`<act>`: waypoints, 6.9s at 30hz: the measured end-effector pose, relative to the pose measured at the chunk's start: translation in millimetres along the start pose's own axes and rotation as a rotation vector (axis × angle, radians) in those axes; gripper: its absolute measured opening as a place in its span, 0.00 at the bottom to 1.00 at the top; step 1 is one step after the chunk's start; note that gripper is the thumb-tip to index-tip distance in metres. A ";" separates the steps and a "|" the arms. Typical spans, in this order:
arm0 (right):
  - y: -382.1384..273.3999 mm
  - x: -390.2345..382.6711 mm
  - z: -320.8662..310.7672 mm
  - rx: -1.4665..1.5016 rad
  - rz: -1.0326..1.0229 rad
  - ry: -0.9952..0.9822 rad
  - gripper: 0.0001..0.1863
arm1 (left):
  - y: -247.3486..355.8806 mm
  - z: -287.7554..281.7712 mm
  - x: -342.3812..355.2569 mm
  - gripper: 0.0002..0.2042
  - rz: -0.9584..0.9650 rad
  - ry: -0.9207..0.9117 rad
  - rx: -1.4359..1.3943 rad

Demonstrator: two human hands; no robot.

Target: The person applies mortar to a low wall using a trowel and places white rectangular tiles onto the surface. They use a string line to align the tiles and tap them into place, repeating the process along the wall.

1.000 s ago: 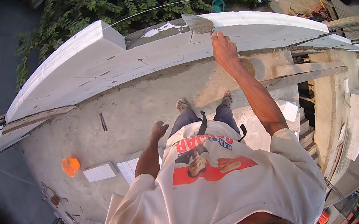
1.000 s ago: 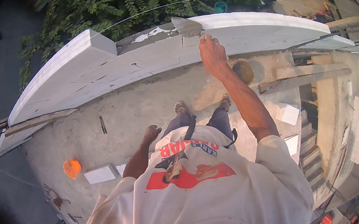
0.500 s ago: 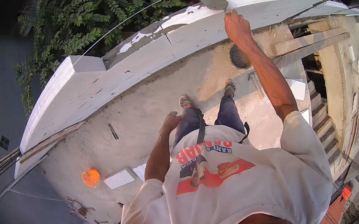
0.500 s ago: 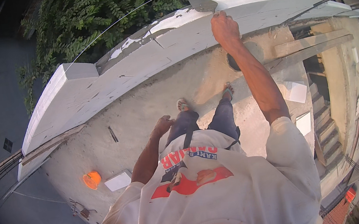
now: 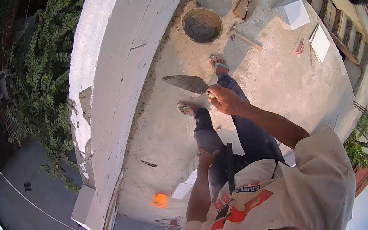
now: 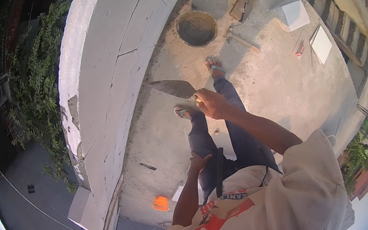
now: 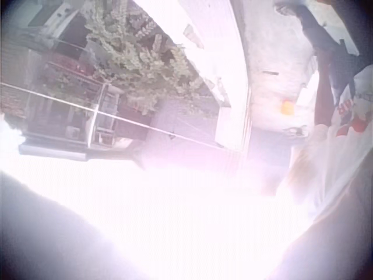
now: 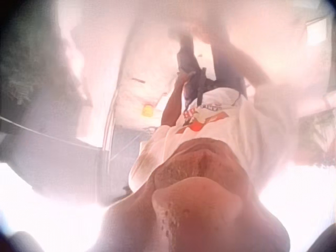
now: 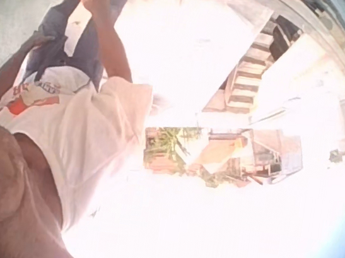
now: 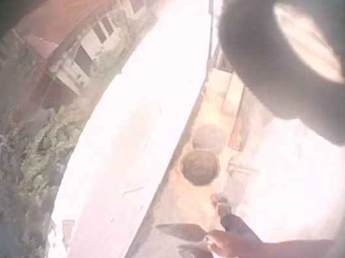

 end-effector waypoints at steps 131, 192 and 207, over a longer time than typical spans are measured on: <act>-178.8 36.3 19.4 0.358 -0.168 -0.590 0.17 | -47.8 -11.9 -74.4 0.47 0.198 0.228 -0.064; -7.8 50.5 76.0 0.226 0.780 -0.533 0.07 | -133.7 130.5 -66.0 0.47 0.619 0.072 -1.062; 220.7 162.8 -117.1 0.439 0.860 -0.139 0.09 | 52.6 222.4 -44.1 0.55 0.085 0.090 -1.054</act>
Point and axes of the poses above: each hand's wrist, its own x-axis towards the middle knuckle, its own z-axis out of the palm, y = z × x, the point moved 2 cm from there along x, towards the middle knuckle, and after that the axes turned 13 degrees about -y, right-handed, at the moved point
